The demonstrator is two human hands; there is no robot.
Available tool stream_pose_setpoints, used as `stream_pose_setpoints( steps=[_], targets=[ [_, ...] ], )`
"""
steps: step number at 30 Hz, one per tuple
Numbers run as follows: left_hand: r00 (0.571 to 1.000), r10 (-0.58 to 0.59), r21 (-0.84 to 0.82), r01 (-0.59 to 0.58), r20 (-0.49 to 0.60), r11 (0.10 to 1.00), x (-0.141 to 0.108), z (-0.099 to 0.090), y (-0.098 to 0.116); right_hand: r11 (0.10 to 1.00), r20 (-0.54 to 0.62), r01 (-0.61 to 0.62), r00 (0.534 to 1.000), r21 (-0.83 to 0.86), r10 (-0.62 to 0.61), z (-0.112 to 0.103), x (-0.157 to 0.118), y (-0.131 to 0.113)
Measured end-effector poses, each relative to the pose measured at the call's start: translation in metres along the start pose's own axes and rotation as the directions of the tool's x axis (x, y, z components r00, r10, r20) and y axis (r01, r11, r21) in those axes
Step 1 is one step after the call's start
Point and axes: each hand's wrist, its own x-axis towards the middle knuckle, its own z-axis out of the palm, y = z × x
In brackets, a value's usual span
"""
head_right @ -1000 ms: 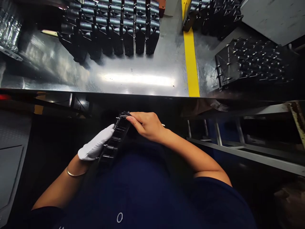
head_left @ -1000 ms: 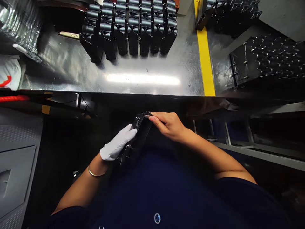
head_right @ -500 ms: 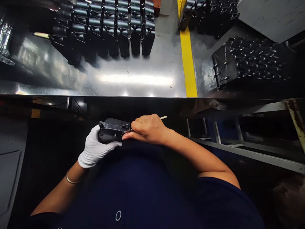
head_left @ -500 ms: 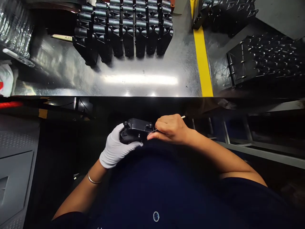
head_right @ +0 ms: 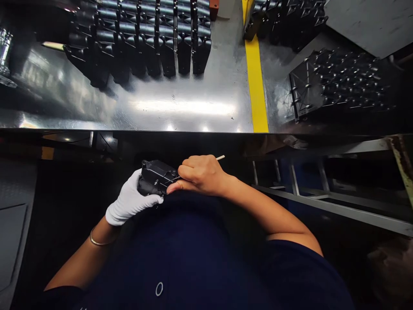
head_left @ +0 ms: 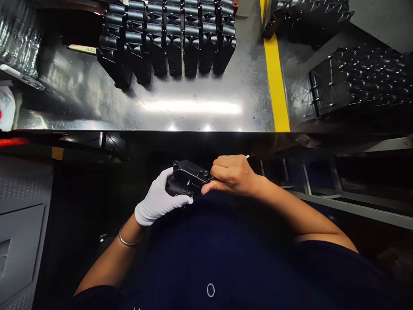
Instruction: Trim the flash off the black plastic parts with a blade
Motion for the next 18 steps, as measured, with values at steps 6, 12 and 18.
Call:
stream_pose_setpoints(
  steps=[6,12,18],
  targets=[
    [0.997,-0.071,-0.133,0.067,-0.023,0.989,-0.001,0.011,0.002,0.998,-0.017,0.015,1.000,0.065,-0.014,0.006,-0.004,-0.001],
    [0.954,0.030,-0.103,-0.064,-0.298,0.993,-0.006,0.010,-0.005,0.942,-0.016,-0.168,0.984,0.291,0.180,-0.003,-0.007,-0.001],
    [0.862,0.428,0.226,-0.375,-0.270,0.899,-0.008,-0.007,-0.015,0.935,0.019,-0.215,0.976,0.283,0.219,-0.003,-0.011,-0.006]
  ],
)
